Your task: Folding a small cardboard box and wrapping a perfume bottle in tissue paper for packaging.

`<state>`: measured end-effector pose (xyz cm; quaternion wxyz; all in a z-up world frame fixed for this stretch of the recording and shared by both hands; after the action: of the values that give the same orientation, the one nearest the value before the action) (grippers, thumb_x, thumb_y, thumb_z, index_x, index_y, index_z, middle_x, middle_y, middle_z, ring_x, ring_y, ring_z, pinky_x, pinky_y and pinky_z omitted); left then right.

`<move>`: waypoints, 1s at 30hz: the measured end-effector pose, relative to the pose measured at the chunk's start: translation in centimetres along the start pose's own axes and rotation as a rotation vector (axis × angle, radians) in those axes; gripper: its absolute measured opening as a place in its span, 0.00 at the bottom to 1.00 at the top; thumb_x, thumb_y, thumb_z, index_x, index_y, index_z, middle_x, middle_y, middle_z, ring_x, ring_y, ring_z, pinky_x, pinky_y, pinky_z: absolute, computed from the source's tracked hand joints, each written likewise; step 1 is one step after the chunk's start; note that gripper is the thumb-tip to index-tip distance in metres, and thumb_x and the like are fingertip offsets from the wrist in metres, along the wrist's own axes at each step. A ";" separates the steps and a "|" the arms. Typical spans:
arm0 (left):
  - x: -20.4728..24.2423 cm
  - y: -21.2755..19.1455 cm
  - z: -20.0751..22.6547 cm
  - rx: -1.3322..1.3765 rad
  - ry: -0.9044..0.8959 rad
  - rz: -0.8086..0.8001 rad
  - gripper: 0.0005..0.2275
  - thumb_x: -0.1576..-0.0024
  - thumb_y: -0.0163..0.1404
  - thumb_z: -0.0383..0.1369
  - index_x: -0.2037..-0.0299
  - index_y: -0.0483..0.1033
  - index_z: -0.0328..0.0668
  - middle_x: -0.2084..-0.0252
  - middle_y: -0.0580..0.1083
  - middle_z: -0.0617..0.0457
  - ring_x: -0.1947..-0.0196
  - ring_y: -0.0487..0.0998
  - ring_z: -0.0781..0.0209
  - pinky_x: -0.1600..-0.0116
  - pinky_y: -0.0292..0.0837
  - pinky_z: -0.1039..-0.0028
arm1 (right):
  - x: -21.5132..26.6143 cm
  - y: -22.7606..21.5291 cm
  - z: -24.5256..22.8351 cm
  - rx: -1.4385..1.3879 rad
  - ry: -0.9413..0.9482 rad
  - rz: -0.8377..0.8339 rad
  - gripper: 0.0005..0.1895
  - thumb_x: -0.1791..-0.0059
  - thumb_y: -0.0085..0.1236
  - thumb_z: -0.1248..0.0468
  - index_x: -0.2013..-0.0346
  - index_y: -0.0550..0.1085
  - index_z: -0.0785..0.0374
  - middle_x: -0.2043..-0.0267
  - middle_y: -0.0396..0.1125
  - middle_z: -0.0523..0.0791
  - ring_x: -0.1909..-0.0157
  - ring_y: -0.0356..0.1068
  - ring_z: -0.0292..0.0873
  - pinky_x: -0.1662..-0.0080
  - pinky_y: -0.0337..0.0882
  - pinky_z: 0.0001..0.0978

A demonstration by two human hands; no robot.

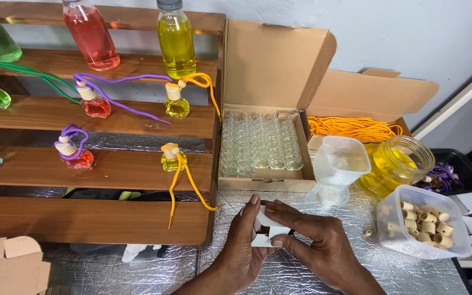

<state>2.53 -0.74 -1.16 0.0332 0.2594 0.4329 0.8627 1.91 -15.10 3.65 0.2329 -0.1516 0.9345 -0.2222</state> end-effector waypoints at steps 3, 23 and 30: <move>-0.2 -0.1 -0.2 -0.013 0.009 -0.020 0.18 0.40 0.48 0.50 0.58 0.73 0.41 0.68 0.73 0.51 0.69 0.73 0.62 0.65 0.71 0.70 | 0.1 0.0 0.6 -0.015 0.036 0.006 0.23 0.55 0.67 0.62 0.45 0.79 0.60 0.39 0.74 0.51 0.32 0.70 0.47 0.32 0.66 0.39; 0.5 0.5 0.3 -0.025 0.029 0.025 0.17 0.41 0.50 0.46 0.54 0.74 0.40 0.64 0.74 0.49 0.63 0.74 0.60 0.63 0.71 0.69 | -0.3 0.1 -0.1 -0.147 0.169 0.022 0.22 0.57 0.68 0.66 0.47 0.81 0.58 0.41 0.76 0.50 0.30 0.69 0.46 0.32 0.66 0.40; 0.5 0.6 0.4 0.019 0.001 0.031 0.22 0.41 0.47 0.51 0.54 0.77 0.37 0.61 0.78 0.48 0.62 0.78 0.59 0.63 0.75 0.69 | -0.3 0.5 -1.0 -0.009 0.071 -0.009 0.21 0.52 0.62 0.65 0.43 0.78 0.59 0.38 0.73 0.50 0.29 0.66 0.48 0.32 0.67 0.39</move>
<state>2.43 -0.67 -0.33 0.0170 0.2659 0.4371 0.8591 1.57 -14.21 4.34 0.1981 -0.1487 0.9425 -0.2242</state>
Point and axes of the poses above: each hand's wrist, its own x-axis away from the middle knuckle, its own y-axis out of the palm, z = x × y, the point moved 3 cm from there along -x, towards the middle knuckle
